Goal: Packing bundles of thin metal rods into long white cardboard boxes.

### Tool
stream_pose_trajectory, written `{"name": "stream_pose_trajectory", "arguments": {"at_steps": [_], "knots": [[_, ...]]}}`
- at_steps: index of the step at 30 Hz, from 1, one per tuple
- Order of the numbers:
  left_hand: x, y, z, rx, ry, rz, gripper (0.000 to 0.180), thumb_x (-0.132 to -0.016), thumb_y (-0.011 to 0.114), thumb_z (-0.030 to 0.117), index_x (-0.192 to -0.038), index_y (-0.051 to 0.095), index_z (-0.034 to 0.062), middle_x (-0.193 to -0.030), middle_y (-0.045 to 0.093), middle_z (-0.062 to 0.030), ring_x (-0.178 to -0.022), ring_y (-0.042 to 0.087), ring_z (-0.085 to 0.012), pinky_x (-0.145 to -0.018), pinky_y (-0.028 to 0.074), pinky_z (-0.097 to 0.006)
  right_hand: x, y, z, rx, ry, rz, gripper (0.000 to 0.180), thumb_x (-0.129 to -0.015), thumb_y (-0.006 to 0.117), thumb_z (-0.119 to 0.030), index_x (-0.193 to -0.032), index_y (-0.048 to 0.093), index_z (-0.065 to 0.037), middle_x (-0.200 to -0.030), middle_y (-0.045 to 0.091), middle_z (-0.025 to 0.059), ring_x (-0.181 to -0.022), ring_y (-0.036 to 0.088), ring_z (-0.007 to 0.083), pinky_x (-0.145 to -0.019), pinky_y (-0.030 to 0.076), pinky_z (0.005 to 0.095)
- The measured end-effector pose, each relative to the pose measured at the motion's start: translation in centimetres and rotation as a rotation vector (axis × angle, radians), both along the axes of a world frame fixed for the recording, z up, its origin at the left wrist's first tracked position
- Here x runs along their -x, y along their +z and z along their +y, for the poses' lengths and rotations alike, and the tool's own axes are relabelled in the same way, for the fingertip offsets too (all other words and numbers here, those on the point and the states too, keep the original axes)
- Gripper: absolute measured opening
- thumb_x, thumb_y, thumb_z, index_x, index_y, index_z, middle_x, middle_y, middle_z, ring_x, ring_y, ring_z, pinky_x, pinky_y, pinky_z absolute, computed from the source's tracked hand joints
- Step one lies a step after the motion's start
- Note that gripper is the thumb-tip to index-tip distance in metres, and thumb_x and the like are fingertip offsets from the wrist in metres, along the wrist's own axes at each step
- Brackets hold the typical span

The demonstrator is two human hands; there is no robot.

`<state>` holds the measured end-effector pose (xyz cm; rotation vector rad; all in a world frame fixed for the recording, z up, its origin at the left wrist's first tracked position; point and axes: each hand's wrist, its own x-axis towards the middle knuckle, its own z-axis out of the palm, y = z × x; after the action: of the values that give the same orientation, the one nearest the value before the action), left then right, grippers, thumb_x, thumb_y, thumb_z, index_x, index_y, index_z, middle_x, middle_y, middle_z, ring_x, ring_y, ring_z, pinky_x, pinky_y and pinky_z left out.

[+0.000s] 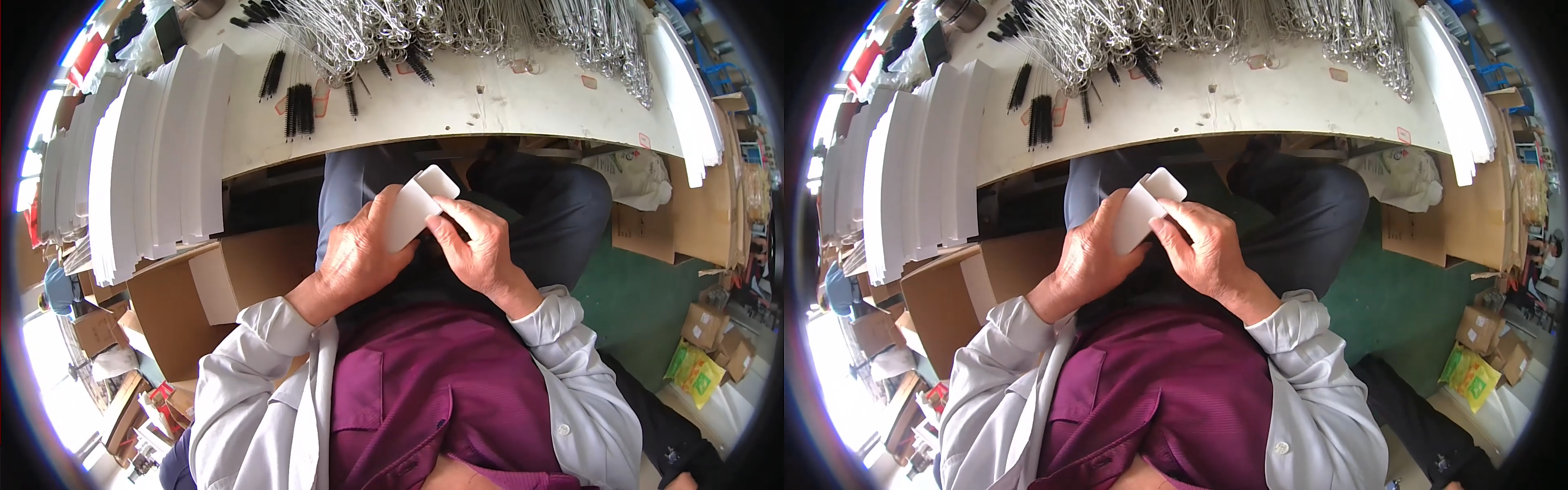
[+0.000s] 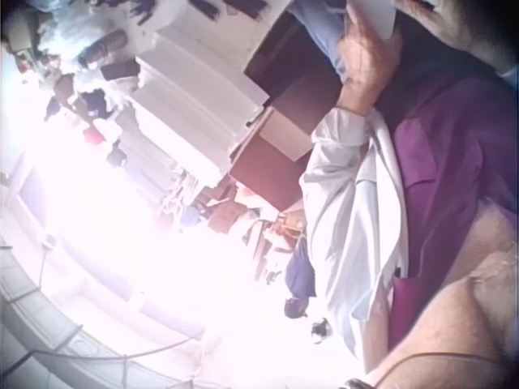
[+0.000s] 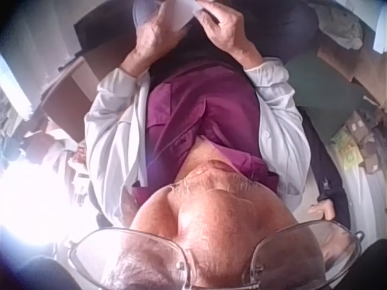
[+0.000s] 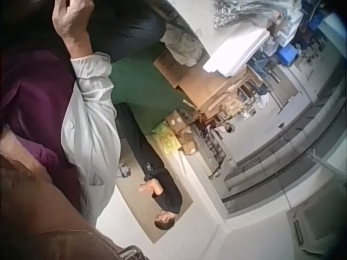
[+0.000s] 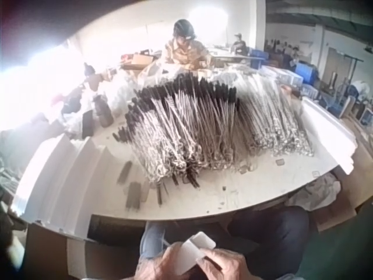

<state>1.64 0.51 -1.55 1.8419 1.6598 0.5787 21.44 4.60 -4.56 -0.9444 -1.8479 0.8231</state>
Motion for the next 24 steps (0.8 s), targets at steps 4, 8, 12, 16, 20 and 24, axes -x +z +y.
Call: {"name": "stream_pose_trajectory", "arguments": {"at_steps": [4,8,12,16,20,24], "knots": [[-0.3,0.3,0.0,0.051,-0.011,-0.02,0.071,-0.082,0.081,0.018,-0.142,0.044,0.0099,-0.115,0.07,-0.0216,-0.101,0.072,-0.0424,-0.081,0.061,-0.049,-0.4,0.1,-0.3,0.309,-0.001,0.111,0.019,-0.101,0.07,-0.014,-0.104,0.074,0.005,-0.081,0.073,0.0174,-0.068,0.071,0.0213,-0.06,0.052,0.0316],[-0.6,0.0,0.1,0.048,-0.008,-0.084,0.077,-0.08,0.084,0.018,-0.144,0.041,0.0129,-0.109,0.071,-0.0273,-0.099,0.072,-0.0473,-0.081,0.061,-0.05,-0.4,0.5,-0.6,0.356,0.041,0.082,0.018,-0.101,0.07,-0.013,-0.104,0.074,0.004,-0.081,0.073,0.0166,-0.067,0.071,0.022,-0.061,0.052,0.0316],[-0.7,-0.1,0.5,0.081,0.01,-0.115,0.073,-0.08,0.081,0.016,-0.142,0.043,0.0139,-0.105,0.072,-0.0266,-0.098,0.072,-0.048,-0.081,0.061,-0.05,0.0,0.7,-0.8,0.347,0.06,0.062,0.016,-0.101,0.069,-0.012,-0.101,0.073,0.004,-0.079,0.072,0.0156,-0.067,0.071,0.0231,-0.06,0.052,0.0325],[-0.7,-0.1,0.4,0.137,0.019,-0.075,0.071,-0.079,0.08,0.016,-0.14,0.046,0.0111,-0.112,0.071,-0.0225,-0.102,0.071,-0.0427,-0.083,0.06,-0.049,0.1,0.1,-1.3,0.363,0.085,0.056,0.014,-0.1,0.069,-0.011,-0.099,0.073,0.003,-0.08,0.072,0.0159,-0.068,0.071,0.0248,-0.061,0.053,0.0344],[-0.6,-0.5,0.3,0.138,-0.001,-0.099,0.07,-0.077,0.078,0.015,-0.139,0.047,0.0107,-0.111,0.071,-0.0227,-0.101,0.071,-0.043,-0.084,0.06,-0.049,0.3,0.5,-1.4,0.357,0.101,0.034,0.013,-0.099,0.069,-0.009,-0.098,0.072,0.003,-0.081,0.072,0.0171,-0.069,0.071,0.0286,-0.061,0.053,0.0363],[-0.5,-0.6,0.3,0.081,-0.019,-0.109,0.066,-0.076,0.078,0.015,-0.135,0.05,0.0097,-0.109,0.072,-0.0231,-0.098,0.072,-0.0437,-0.082,0.06,-0.049,0.4,0.7,-1.3,0.224,0.116,-0.051,0.011,-0.097,0.07,-0.007,-0.094,0.071,0.004,-0.081,0.072,0.0186,-0.071,0.071,0.0344,-0.062,0.054,0.039]]}}
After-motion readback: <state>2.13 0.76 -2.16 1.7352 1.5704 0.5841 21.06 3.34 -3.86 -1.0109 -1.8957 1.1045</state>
